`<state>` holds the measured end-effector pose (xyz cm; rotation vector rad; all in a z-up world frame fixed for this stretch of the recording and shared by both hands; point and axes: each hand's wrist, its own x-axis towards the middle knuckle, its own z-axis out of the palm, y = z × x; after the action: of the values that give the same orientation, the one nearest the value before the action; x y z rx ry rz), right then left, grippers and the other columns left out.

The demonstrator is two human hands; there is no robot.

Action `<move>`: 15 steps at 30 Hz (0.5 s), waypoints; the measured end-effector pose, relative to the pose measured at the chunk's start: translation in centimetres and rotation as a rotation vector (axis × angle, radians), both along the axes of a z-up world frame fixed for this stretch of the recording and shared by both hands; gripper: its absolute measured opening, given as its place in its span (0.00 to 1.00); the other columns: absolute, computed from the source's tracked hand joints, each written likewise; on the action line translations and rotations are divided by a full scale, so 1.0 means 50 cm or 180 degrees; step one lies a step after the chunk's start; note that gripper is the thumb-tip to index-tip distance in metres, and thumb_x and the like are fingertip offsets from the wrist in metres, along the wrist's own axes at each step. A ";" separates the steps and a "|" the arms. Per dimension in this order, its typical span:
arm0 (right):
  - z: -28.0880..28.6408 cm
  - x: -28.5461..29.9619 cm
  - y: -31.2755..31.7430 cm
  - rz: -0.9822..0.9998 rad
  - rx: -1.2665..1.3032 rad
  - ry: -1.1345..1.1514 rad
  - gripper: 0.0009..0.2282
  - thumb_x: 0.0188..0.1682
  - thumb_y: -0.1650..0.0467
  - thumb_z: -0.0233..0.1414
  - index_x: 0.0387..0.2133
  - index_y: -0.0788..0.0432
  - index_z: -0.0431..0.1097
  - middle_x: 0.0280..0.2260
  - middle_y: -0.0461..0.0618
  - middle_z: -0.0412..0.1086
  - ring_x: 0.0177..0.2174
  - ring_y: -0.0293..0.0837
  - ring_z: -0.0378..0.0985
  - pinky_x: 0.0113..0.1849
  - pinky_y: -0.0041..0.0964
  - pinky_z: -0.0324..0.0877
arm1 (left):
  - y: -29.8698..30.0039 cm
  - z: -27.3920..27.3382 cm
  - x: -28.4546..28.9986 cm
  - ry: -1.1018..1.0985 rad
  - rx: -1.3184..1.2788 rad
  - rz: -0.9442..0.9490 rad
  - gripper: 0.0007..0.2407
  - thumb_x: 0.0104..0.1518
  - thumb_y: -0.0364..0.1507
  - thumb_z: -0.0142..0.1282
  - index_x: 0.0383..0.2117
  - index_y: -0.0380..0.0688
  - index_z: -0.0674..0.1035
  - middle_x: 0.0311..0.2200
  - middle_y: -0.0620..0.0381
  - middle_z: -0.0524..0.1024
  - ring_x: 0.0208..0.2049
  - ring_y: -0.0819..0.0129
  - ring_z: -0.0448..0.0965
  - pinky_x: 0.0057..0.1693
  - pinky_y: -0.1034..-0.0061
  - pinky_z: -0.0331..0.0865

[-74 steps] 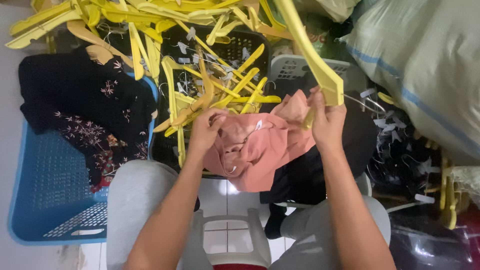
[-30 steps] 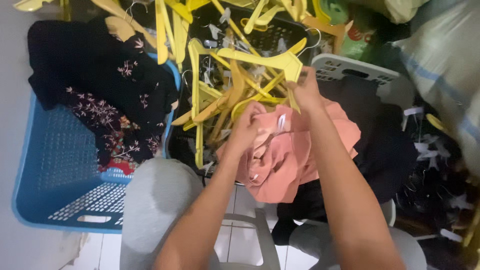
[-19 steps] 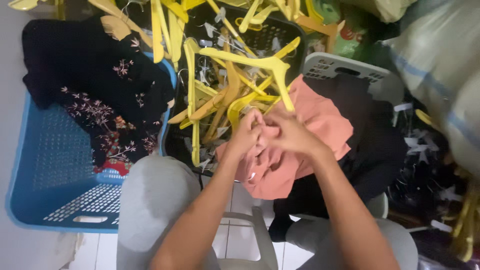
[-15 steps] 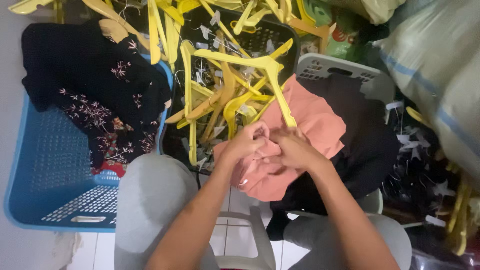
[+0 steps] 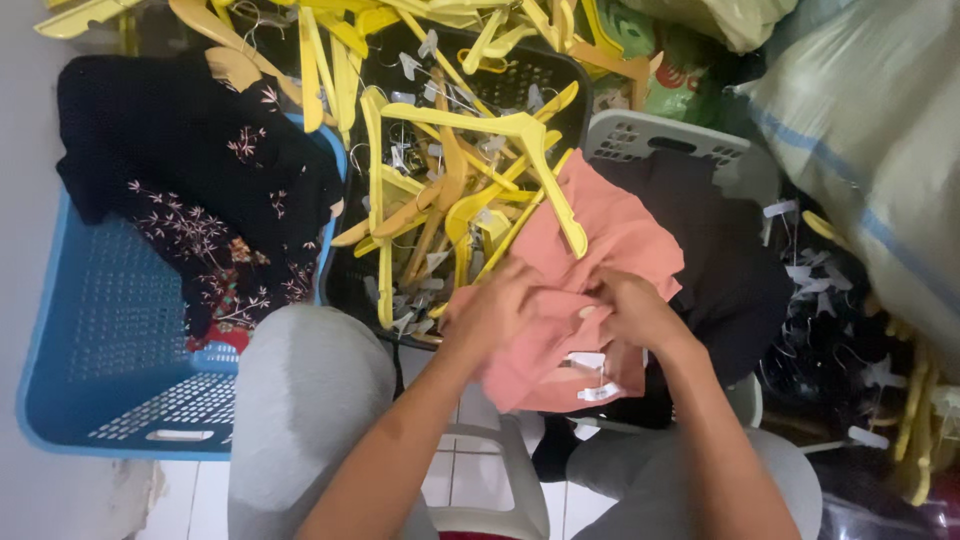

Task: The person places a black floral blouse onto a wooden hanger, adjusts the collar and shoulders, and buttons the front. They then place the blouse into a blue basket and pick up a pink garment to begin placing it on a yellow hanger.

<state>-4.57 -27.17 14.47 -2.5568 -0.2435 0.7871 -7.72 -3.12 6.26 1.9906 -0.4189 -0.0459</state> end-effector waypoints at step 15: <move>-0.089 0.121 0.301 0.1706 0.0578 -0.0481 0.26 0.42 0.73 0.55 0.57 0.65 0.62 0.56 0.62 0.61 0.58 0.58 0.61 0.59 0.49 0.59 | 0.089 -0.268 0.069 0.0994 -0.0058 0.3096 0.19 0.51 0.25 0.61 0.51 0.44 0.76 0.48 0.38 0.68 0.53 0.42 0.67 0.59 0.57 0.65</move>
<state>1.47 -12.14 10.03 -2.3974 -1.0301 0.7089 -4.29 1.35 -7.15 1.9340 0.7567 0.2540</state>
